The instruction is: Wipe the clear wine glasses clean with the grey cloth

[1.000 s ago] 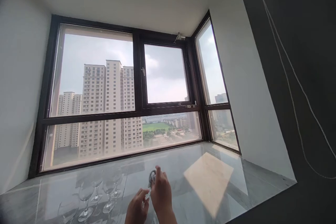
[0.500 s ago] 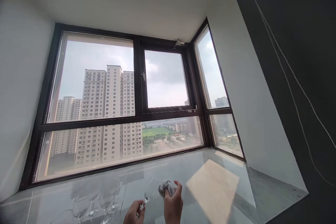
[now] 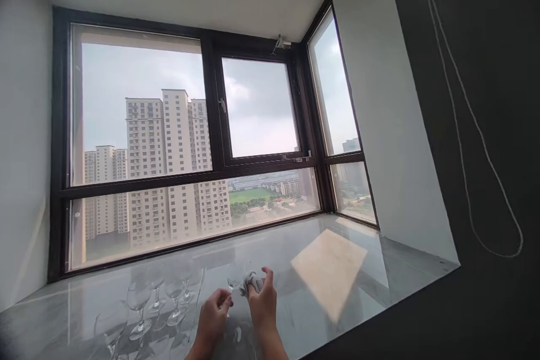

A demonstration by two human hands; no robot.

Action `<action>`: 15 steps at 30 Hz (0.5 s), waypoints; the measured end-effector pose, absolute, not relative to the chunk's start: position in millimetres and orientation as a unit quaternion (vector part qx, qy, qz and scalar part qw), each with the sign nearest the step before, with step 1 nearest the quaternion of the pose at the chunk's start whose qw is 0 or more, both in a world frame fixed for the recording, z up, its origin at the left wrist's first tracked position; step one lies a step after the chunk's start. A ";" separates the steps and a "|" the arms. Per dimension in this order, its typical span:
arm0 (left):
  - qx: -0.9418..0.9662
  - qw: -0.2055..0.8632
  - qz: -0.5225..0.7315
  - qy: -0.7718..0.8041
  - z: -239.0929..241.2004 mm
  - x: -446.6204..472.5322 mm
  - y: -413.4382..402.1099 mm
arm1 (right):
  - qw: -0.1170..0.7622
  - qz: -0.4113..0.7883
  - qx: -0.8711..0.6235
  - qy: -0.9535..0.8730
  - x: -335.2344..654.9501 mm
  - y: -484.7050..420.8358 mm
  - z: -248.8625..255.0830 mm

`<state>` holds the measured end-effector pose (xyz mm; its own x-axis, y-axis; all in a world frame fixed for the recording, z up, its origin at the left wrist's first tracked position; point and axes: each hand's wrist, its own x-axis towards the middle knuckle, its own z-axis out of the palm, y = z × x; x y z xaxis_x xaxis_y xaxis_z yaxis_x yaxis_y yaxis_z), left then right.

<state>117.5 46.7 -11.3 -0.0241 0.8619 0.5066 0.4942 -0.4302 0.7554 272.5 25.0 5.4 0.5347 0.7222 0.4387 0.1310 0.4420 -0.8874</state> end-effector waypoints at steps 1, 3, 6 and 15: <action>0.673 0.193 0.508 0.502 -11.9 117.6 47.6 | 0.725 0.204 -0.483 -0.447 271.1 23.4 4.4; 0.675 0.206 0.505 0.497 -12.2 118.0 48.3 | 0.714 0.203 -0.475 -0.472 267.8 19.7 3.3; 0.686 0.193 0.497 0.495 -12.0 117.9 49.2 | 0.694 0.207 -0.468 -0.506 262.6 16.2 -0.2; 0.696 0.147 0.443 0.546 -13.7 129.5 82.9 | 0.711 0.196 -0.527 -0.422 260.6 37.0 -14.0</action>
<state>129.5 82.9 -13.7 0.0110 0.8902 0.4555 0.6293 -0.3601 0.6887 260.6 37.0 -14.0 0.5668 0.7230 0.3949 0.1664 0.3690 -0.9144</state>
